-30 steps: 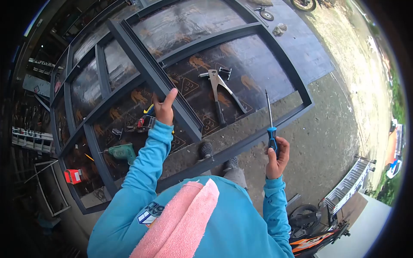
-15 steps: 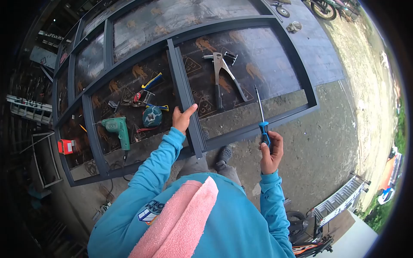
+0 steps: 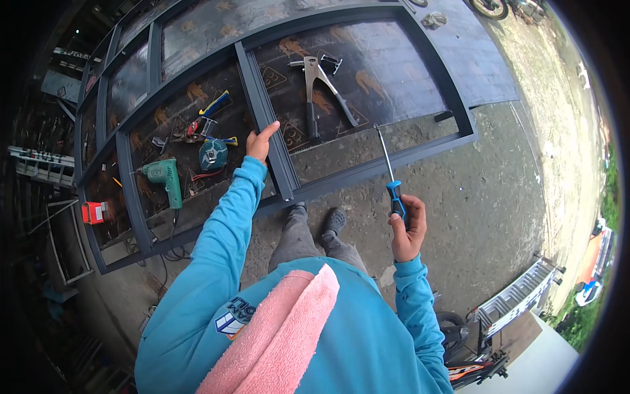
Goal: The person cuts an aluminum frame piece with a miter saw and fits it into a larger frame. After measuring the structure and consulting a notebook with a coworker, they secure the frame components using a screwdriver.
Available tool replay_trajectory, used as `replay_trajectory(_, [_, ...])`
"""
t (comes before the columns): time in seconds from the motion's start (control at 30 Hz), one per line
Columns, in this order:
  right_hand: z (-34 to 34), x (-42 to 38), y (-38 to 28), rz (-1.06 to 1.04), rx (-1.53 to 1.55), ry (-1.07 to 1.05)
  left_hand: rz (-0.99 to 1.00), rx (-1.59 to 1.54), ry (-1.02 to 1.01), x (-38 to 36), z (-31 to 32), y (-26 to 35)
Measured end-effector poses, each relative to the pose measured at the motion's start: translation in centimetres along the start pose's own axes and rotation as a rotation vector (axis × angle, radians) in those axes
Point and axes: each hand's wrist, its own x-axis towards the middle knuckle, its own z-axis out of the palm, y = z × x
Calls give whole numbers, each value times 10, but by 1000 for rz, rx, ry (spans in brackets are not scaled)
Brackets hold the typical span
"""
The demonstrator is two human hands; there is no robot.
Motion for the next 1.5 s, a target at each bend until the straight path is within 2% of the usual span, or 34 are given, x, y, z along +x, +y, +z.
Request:
replay_trajectory(0.1, [4,-1,10,18,1,-51,-12,-44,-35,-4,4,2])
replay_trajectory(0.23, [29,13,32,24,4,-149,-74,16,27,-33,5,14])
replay_trajectory(0.33, [62,30,41,-29,7,-209,-89,352,-3,-68,-25,-25])
replay_trajectory(0.43, [92,48,49,-148,-110,-255,-58,396,-400,-113,-39,-15])
replay_trajectory(0.53, [116,58,58,-240,-226,-261,-172,273,-518,-109,-38,-1])
replay_trajectory(0.63, [123,58,65,-205,-316,-327,-185,193,-536,-112,-33,6])
replay_trajectory(0.73, [122,61,66,-385,-479,-389,-178,180,-561,-107,-37,0])
replay_trajectory(0.87, [120,60,67,-331,-464,-386,-197,111,-564,-105,-39,-3])
replay_trajectory(0.97, [123,58,67,-308,-445,-372,-188,-18,-491,-107,-41,-10])
replay_trajectory(1.17, [125,51,72,-349,-455,-317,-200,-81,-487,-104,-45,-16])
replay_trajectory(1.27, [128,51,68,-287,-447,-325,-250,-45,-525,-101,-42,-17])
replay_trajectory(1.37, [128,52,69,-314,-472,-314,-227,-49,-518,-99,-41,-20])
replay_trajectory(1.5, [128,52,67,-233,-474,-333,-229,-76,-522,-99,-41,-19])
